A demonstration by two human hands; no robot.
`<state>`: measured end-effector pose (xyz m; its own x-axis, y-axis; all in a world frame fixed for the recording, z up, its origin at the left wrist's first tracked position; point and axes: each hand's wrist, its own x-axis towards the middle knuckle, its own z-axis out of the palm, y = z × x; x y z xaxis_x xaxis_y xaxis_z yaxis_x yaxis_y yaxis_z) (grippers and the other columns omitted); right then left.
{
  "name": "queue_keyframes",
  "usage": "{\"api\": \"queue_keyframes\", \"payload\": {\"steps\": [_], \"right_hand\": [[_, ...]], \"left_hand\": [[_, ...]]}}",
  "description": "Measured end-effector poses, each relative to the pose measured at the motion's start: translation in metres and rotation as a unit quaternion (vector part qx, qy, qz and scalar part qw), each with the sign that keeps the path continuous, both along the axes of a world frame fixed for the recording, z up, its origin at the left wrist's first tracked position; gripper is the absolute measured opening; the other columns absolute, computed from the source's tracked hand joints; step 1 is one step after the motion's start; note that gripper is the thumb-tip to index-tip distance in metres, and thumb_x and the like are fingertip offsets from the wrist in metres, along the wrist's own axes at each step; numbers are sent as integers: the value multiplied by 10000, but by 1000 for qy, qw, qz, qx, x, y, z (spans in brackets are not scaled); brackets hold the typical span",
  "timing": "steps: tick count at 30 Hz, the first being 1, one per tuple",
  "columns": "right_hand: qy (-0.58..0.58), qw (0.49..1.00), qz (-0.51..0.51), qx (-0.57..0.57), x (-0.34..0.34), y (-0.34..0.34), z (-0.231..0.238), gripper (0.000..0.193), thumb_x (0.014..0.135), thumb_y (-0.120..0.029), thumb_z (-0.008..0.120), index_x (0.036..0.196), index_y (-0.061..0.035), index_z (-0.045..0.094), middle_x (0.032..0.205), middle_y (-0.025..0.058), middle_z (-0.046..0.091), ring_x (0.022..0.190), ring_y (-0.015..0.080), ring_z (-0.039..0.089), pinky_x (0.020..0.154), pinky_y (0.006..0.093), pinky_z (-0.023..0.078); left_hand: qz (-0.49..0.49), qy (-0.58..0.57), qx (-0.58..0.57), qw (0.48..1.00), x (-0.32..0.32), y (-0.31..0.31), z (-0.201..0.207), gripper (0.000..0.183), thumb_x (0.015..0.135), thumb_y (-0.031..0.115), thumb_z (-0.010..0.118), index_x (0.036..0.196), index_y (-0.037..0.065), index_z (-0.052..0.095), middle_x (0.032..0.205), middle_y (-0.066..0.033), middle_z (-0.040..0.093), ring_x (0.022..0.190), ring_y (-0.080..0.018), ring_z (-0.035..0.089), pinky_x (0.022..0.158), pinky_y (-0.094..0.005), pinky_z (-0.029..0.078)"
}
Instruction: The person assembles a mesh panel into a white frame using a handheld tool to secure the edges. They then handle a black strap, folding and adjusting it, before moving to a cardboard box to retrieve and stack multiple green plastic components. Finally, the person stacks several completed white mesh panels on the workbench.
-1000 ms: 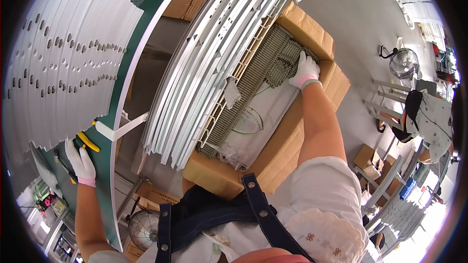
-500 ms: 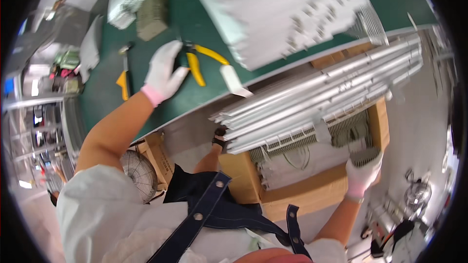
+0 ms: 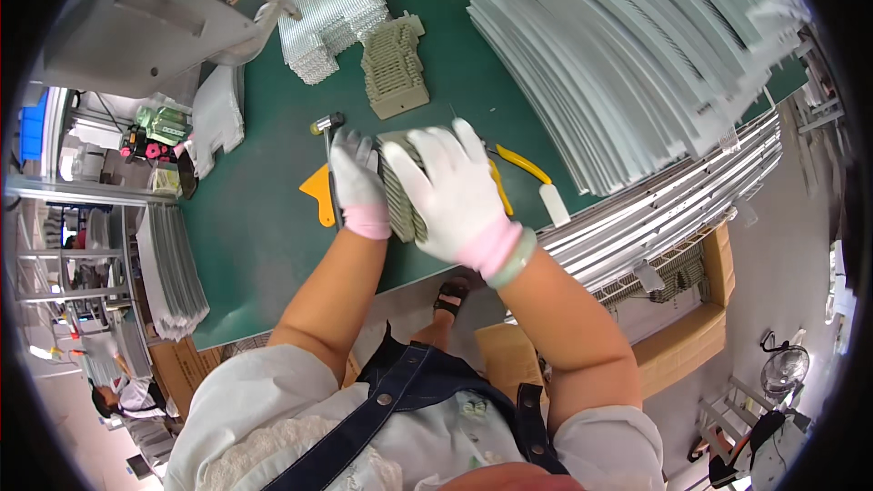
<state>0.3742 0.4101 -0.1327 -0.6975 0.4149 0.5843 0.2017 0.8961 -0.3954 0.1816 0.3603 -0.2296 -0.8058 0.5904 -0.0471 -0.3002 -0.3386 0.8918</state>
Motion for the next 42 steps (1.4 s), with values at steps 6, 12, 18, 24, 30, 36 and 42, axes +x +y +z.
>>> {"api": "queue_keyframes", "payload": {"steps": [6,12,18,24,30,36,42], "right_hand": [[-438,896,57,30,-102,35,3,792,671,-292,806,1375,-63,526,1307,141,528,1314,327,442,1189,525,217],[-264,939,-219,-5,-112,7,-4,505,883,-252,598,1369,-133,537,1380,138,499,1326,309,413,1091,521,296],[-203,916,-334,-89,-108,-2,-43,514,980,-400,483,1386,-85,479,1392,143,505,1353,318,404,1124,531,257],[-35,965,-258,-26,-64,-3,-58,481,877,-245,545,1325,-69,533,1373,185,506,1368,371,401,1182,528,218],[160,963,-200,-77,147,-40,-34,303,623,-66,719,912,-59,629,985,111,630,991,336,610,874,458,486],[-7,731,-669,-133,423,-55,-204,311,810,-93,667,1111,-16,645,1113,186,662,1087,358,627,949,423,509],[-283,595,-703,-267,569,1,-305,439,886,-174,579,1312,-79,529,1343,120,555,1262,300,535,980,433,501]], "left_hand": [[-225,329,-204,894,-29,-20,35,564,1093,376,315,1485,-27,359,1428,-176,463,1340,-268,437,1138,-362,319],[-181,500,-200,823,-49,-15,-5,561,1059,308,379,1464,-77,320,1511,-247,365,1374,-363,394,1160,-403,308],[-129,549,-172,808,-24,21,-10,425,1032,275,437,1314,-43,466,1411,-257,455,1258,-369,496,1085,-425,399],[-145,359,-188,903,-22,7,-4,470,1077,255,334,1478,10,345,1454,-210,438,1352,-287,427,1134,-394,342],[-212,822,-100,518,67,-49,44,818,858,558,622,1436,17,417,1525,-297,316,1406,-562,235,1109,-715,166],[-339,784,-186,485,112,-40,19,794,787,320,698,1441,-19,402,1521,-283,340,1408,-534,261,1161,-644,174],[-303,796,-202,484,112,-44,16,673,818,157,582,1434,-46,402,1530,-286,345,1410,-517,290,1166,-613,215]]}}
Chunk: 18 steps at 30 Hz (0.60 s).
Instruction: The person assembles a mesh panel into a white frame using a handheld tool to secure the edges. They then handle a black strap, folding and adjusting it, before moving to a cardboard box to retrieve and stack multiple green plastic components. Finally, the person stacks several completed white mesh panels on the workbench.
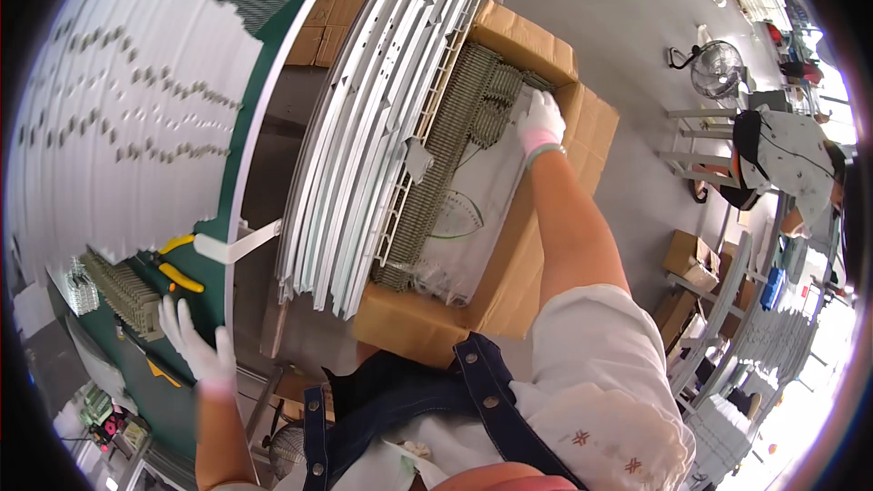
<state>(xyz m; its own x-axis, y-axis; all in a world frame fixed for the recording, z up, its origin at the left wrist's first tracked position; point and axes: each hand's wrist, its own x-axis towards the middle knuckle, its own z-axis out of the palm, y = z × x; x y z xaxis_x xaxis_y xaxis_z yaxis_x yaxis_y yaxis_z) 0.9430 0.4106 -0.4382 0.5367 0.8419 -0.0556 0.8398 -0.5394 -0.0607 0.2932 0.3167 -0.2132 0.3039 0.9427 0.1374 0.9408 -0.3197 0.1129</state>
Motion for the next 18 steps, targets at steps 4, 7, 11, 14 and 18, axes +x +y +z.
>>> {"api": "queue_keyframes", "payload": {"steps": [4,7,11,14,18], "right_hand": [[-55,995,19,-76,43,46,-33,385,925,-177,536,1300,-114,476,1293,97,569,1248,270,546,933,454,512],[-73,983,4,-171,42,68,-27,191,936,-186,534,1113,-135,584,1210,125,631,1162,273,611,902,448,515],[-122,973,15,-196,52,71,-35,208,954,-195,527,1114,-139,650,1150,89,667,1055,275,667,890,452,526],[-97,980,11,-176,47,71,-14,216,954,-213,540,1110,-133,666,1138,84,676,1045,296,677,880,454,538],[-53,980,-30,-190,28,63,35,230,930,-198,562,1122,-116,658,1159,120,692,1067,315,686,844,465,563]], "left_hand": [[13,19,-5,1000,5,3,-2,676,802,101,520,1448,-50,388,1534,-286,342,1423,-489,301,1179,-579,220],[23,41,-17,999,7,1,-1,680,802,93,484,1457,-55,375,1536,-294,333,1421,-484,314,1183,-567,219],[21,49,-26,998,10,6,-2,657,836,137,469,1456,-59,376,1533,-303,330,1420,-484,316,1181,-565,222],[14,49,-26,998,12,7,-2,649,854,169,467,1457,-57,378,1534,-304,327,1420,-483,317,1179,-564,228],[14,49,-32,998,8,7,-4,638,884,218,471,1455,-53,383,1535,-308,324,1417,-485,323,1173,-567,238]]}}
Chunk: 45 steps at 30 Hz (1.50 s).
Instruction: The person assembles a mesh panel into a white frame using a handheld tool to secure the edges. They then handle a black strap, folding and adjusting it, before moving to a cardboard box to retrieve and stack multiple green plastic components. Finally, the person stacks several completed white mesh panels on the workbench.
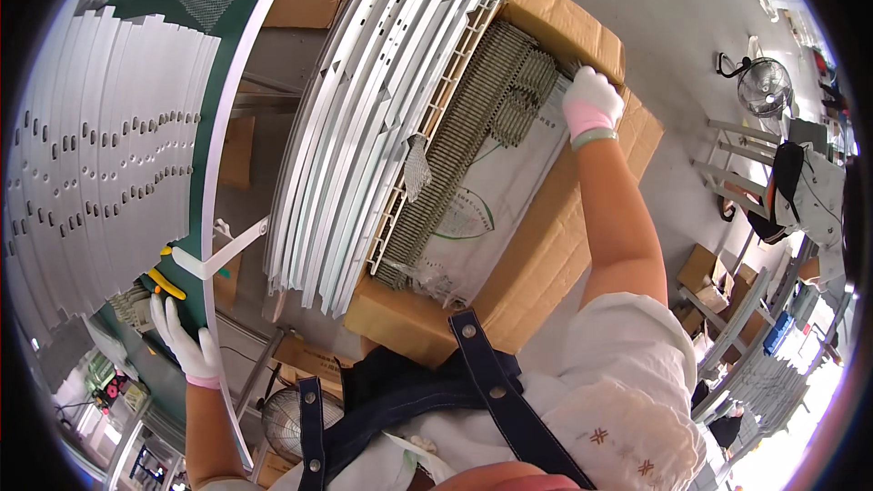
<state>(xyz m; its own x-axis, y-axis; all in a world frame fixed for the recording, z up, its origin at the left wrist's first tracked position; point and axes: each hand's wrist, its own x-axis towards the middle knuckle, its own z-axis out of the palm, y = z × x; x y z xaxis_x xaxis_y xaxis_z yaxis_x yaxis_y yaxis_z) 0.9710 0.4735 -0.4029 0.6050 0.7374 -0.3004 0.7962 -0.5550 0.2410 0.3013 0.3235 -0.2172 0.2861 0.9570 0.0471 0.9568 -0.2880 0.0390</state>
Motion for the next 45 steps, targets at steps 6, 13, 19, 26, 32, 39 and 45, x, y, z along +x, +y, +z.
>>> {"api": "queue_keyframes", "payload": {"steps": [6,13,19,26,32,39,45], "right_hand": [[217,972,-88,-1,-24,-55,-55,329,861,-234,557,1019,-15,745,1085,272,681,1067,434,639,921,473,522],[302,870,-289,261,-94,-67,-93,849,813,-419,721,1390,118,407,1291,332,566,1227,434,558,1067,425,426],[323,861,-296,256,-89,-65,-83,1209,703,-505,825,1541,51,154,1501,280,363,1334,398,468,1108,465,414],[209,893,-361,166,-117,-38,-52,1159,662,-357,872,1487,61,173,1439,294,440,1297,411,512,1107,431,435],[250,886,-361,149,-102,-41,-60,1049,647,-349,830,1379,126,249,1341,300,519,1248,405,554,1089,418,442],[286,830,-386,284,-103,-79,-53,954,651,-303,837,1324,159,344,1278,290,572,1161,384,608,1015,414,491],[610,601,-301,419,-176,-149,62,565,856,-206,724,1309,76,539,1188,131,641,1019,236,635,849,388,550]], "left_hand": [[-11,-2,3,1000,-3,0,1,629,938,298,474,1455,-49,385,1532,-308,331,1407,-492,335,1162,-574,254],[-2,-12,5,1000,-2,-2,1,625,943,301,474,1455,-47,389,1533,-297,338,1406,-487,339,1162,-565,256],[-3,-15,6,1000,2,-1,2,623,934,274,476,1460,-47,382,1530,-288,350,1410,-480,336,1162,-562,259],[-4,-39,5,999,5,-3,5,637,844,176,527,1427,-51,407,1509,-288,371,1392,-490,345,1166,-563,251],[-10,-49,21,999,4,5,12,735,743,150,649,1420,-23,424,1497,-276,380,1385,-487,350,1168,-555,252],[2,-90,64,994,-13,-8,4,765,762,295,688,1420,6,427,1484,-266,390,1382,-500,342,1161,-584,244],[11,-155,89,984,-15,-13,10,807,760,429,725,1404,45,427,1430,-256,405,1341,-503,346,1130,-605,255]]}}
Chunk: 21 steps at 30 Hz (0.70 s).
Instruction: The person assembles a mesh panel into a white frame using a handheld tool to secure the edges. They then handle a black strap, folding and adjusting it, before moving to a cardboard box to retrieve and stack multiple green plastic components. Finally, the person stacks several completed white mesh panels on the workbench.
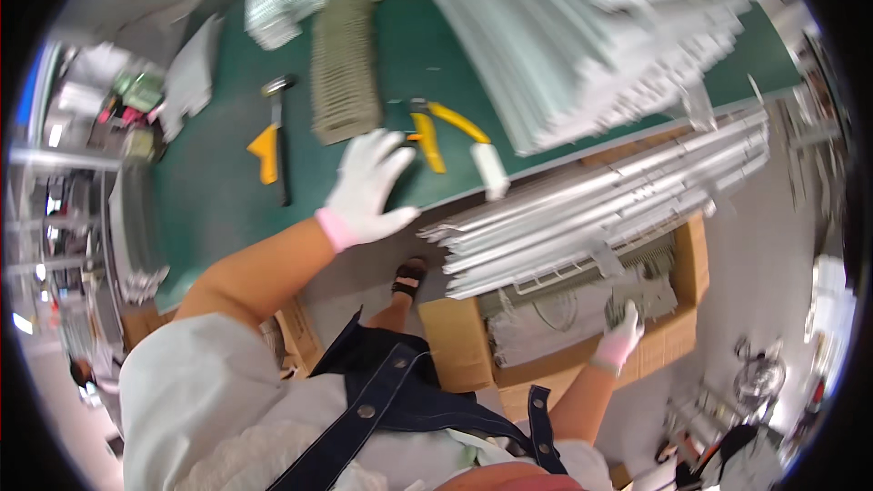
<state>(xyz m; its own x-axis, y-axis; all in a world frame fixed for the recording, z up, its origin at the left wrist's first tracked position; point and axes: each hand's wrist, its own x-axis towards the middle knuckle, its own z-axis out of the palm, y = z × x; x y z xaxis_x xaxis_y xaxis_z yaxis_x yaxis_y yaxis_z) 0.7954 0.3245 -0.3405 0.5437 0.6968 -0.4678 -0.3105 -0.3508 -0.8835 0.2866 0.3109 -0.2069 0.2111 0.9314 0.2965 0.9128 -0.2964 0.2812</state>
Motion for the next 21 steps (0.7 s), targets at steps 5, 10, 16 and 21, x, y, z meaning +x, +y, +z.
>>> {"api": "queue_keyframes", "payload": {"steps": [5,10,16,21], "right_hand": [[97,956,264,80,-159,-64,122,869,759,-255,832,1450,4,373,1245,92,562,1109,217,576,934,360,501],[177,896,386,132,-334,-60,169,844,715,-109,846,1395,33,366,1284,123,552,1156,222,574,1006,370,480],[64,940,332,52,-422,-51,149,629,859,-48,710,1375,52,364,1284,129,560,1155,201,582,986,334,495],[326,888,321,-35,-443,-45,194,463,971,-148,581,1393,-65,407,1312,90,517,1245,252,501,1048,507,433]], "left_hand": [[27,-155,73,985,-11,-37,-4,822,733,282,675,1471,54,391,1529,-252,333,1429,-498,278,1175,-602,197],[-101,-254,48,961,-1,-90,44,798,713,294,663,1457,102,447,1530,-244,357,1428,-506,280,1155,-637,191],[-90,-195,-53,975,-56,-48,39,636,767,242,578,1348,-11,515,1403,-242,509,1341,-491,417,1150,-545,313],[-27,-228,-57,972,-100,-14,17,431,856,97,545,1271,-13,585,1266,-220,611,1200,-389,564,1042,-458,435]]}}
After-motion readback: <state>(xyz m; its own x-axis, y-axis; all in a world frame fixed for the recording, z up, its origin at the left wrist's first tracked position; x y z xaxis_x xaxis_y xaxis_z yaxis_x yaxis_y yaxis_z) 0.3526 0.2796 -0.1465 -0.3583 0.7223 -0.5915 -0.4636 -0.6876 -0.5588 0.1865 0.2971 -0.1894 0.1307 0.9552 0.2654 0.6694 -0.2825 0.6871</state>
